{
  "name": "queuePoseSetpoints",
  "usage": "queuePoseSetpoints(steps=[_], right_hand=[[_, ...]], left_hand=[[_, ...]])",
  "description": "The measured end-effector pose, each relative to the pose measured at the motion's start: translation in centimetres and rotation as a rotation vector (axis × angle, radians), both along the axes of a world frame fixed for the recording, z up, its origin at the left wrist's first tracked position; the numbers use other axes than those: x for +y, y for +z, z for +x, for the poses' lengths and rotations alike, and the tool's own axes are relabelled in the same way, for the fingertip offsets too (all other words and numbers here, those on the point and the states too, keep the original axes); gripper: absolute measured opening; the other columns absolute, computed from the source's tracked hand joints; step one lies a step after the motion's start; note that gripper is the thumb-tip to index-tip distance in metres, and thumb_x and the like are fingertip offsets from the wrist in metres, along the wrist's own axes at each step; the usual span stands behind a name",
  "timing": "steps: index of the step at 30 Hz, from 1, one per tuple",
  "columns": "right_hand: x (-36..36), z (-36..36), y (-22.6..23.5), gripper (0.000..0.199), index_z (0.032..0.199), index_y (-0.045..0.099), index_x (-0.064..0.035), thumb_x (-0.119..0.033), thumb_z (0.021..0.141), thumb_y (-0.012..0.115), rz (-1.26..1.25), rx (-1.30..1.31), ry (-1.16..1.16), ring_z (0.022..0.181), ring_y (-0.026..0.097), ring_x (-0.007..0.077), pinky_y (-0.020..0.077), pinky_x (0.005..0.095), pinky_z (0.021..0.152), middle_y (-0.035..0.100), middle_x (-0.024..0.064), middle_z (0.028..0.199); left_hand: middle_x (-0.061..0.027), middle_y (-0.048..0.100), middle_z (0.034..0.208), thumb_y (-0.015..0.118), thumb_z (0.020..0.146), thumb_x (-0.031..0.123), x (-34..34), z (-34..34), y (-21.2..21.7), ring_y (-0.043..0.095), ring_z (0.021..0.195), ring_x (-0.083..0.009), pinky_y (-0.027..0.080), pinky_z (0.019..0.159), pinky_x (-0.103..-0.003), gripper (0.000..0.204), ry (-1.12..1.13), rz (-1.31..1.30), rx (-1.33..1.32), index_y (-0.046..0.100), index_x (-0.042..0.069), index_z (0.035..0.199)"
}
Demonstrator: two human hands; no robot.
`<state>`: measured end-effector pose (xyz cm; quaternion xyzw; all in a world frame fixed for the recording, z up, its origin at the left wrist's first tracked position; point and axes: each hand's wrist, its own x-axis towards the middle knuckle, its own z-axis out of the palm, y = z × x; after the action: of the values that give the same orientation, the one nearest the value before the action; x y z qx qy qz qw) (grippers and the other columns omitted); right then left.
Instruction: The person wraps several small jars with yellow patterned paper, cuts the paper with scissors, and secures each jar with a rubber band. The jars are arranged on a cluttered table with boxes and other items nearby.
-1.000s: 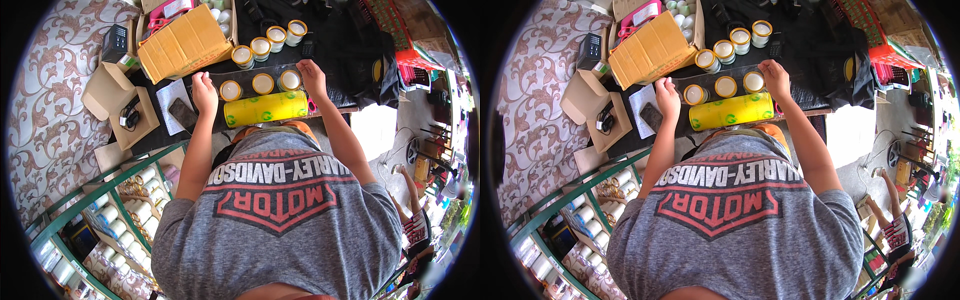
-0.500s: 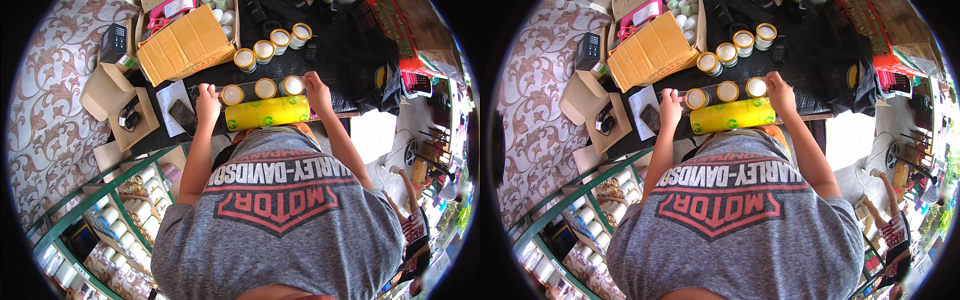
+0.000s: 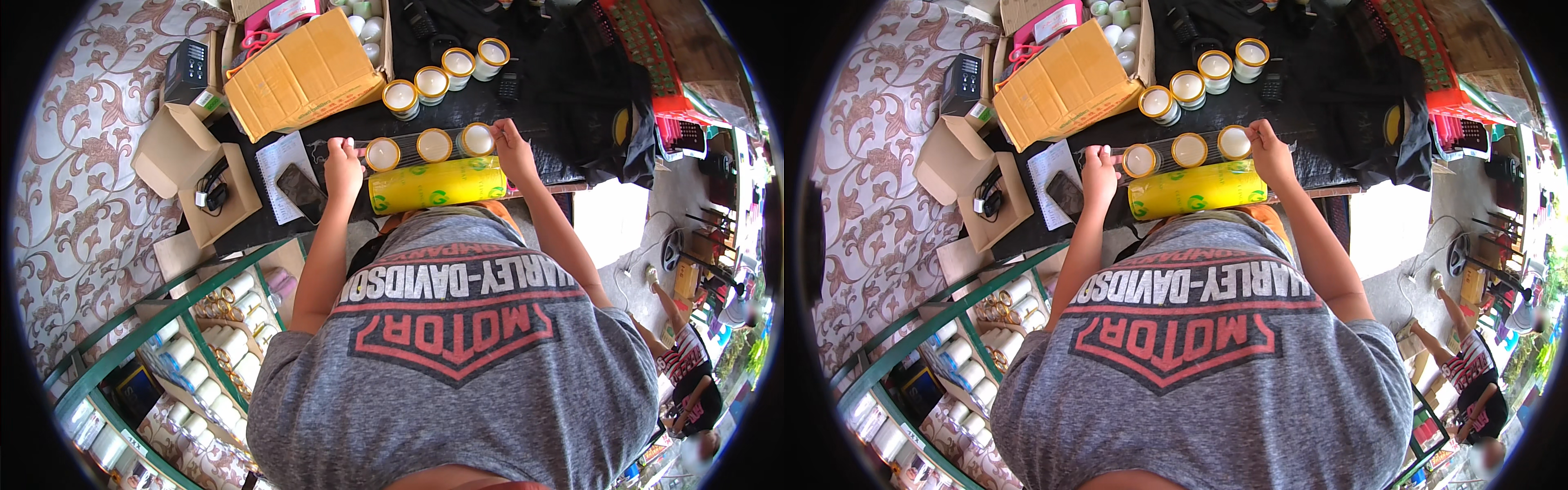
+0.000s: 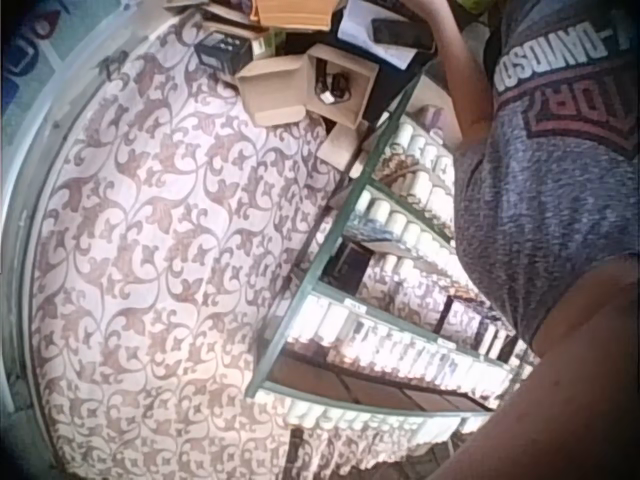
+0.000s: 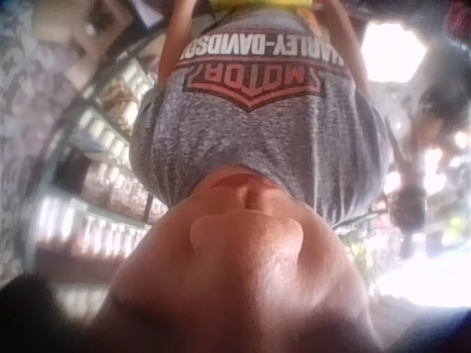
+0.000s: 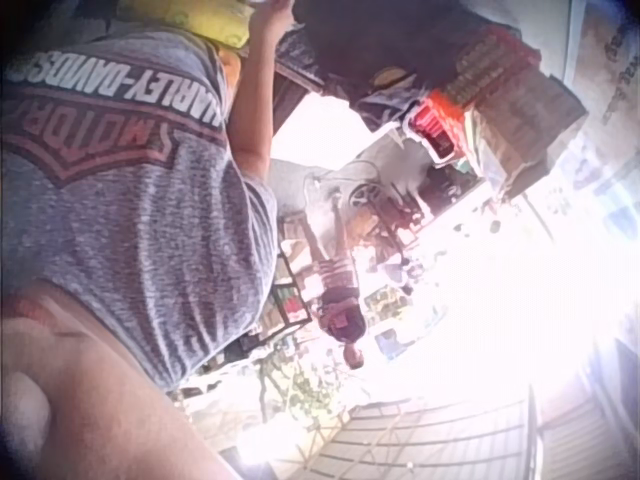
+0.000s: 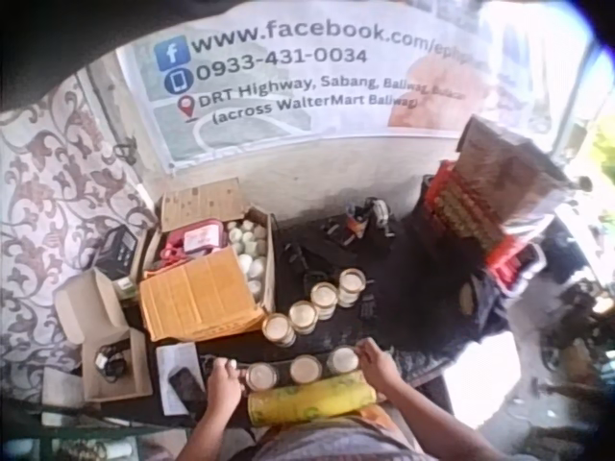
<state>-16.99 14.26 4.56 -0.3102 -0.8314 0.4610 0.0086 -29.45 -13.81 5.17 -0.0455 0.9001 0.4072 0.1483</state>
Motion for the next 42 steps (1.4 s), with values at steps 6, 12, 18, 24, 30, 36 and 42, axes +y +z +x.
queuePoseSetpoints(steps=[6,12,18,24,30,36,42], right_hand=[[0.2,1.3,2.2,0.010,0.098,0.058,-0.0068,-0.017,0.094,0.058,0.137,0.347,0.195,0.079,0.063,0.0255,0.0490,0.0349,0.068,0.063,0.0093,0.088],[5.0,5.9,2.6,0.020,0.097,0.065,-0.0013,-0.021,0.093,0.061,-0.731,-0.008,0.389,0.089,0.060,0.0105,0.0498,0.0277,0.082,0.065,0.0030,0.090],[4.1,0.1,5.4,0.028,0.107,0.067,-0.0063,-0.023,0.085,0.067,0.117,0.120,0.541,0.101,0.063,0.0250,0.0473,0.0352,0.091,0.067,0.0103,0.105],[-10.0,-8.8,2.3,0.068,0.133,0.049,-0.0172,-0.028,0.072,0.077,0.431,0.300,1.080,0.113,0.055,0.0299,0.0451,0.0422,0.095,0.056,0.0119,0.124],[-12.8,-9.7,0.5,0.071,0.127,0.051,-0.0201,-0.019,0.063,0.082,0.571,0.096,1.227,0.110,0.055,0.0312,0.0454,0.0424,0.094,0.054,0.0115,0.117],[-12.1,-8.5,0.1,0.072,0.126,0.050,-0.0195,-0.018,0.061,0.083,0.633,0.105,1.208,0.109,0.055,0.0293,0.0449,0.0414,0.094,0.054,0.0102,0.114],[-11.4,-8.0,-0.2,0.072,0.132,0.047,-0.0201,-0.026,0.068,0.079,0.725,0.249,1.053,0.115,0.053,0.0285,0.0405,0.0432,0.101,0.054,0.0112,0.122]], left_hand=[[-0.0077,0.064,0.082,0.042,0.101,0.019,-1.1,1.7,1.0,0.054,0.053,-0.0125,0.046,0.049,-0.025,0.014,-0.130,0.272,0.335,0.043,0.004,0.103],[-0.0117,0.062,0.083,0.039,0.102,0.015,-3.3,6.4,2.3,0.061,0.068,-0.0124,0.047,0.053,-0.022,0.014,-0.369,0.564,0.376,0.041,0.002,0.105],[-0.0148,0.065,0.084,0.042,0.100,0.012,-3.9,8.3,2.5,0.067,0.076,-0.0182,0.052,0.058,-0.027,0.012,-0.500,0.623,0.461,0.041,0.001,0.106],[-0.0138,0.067,0.085,0.043,0.099,0.012,-3.8,8.2,3.0,0.067,0.072,-0.0197,0.053,0.058,-0.028,0.013,-0.555,0.551,0.526,0.041,0.002,0.107],[-0.0126,0.067,0.083,0.044,0.099,0.013,-4.0,9.0,2.8,0.066,0.069,-0.0208,0.053,0.056,-0.028,0.012,-0.541,0.520,0.563,0.043,0.002,0.104],[-0.0124,0.067,0.083,0.045,0.099,0.012,-3.9,9.2,3.0,0.066,0.068,-0.0209,0.053,0.055,-0.028,0.012,-0.535,0.522,0.570,0.043,0.002,0.105],[-0.0127,0.067,0.083,0.044,0.099,0.013,-3.5,8.4,2.9,0.066,0.070,-0.0196,0.052,0.057,-0.028,0.012,-0.548,0.540,0.581,0.042,0.002,0.104]])
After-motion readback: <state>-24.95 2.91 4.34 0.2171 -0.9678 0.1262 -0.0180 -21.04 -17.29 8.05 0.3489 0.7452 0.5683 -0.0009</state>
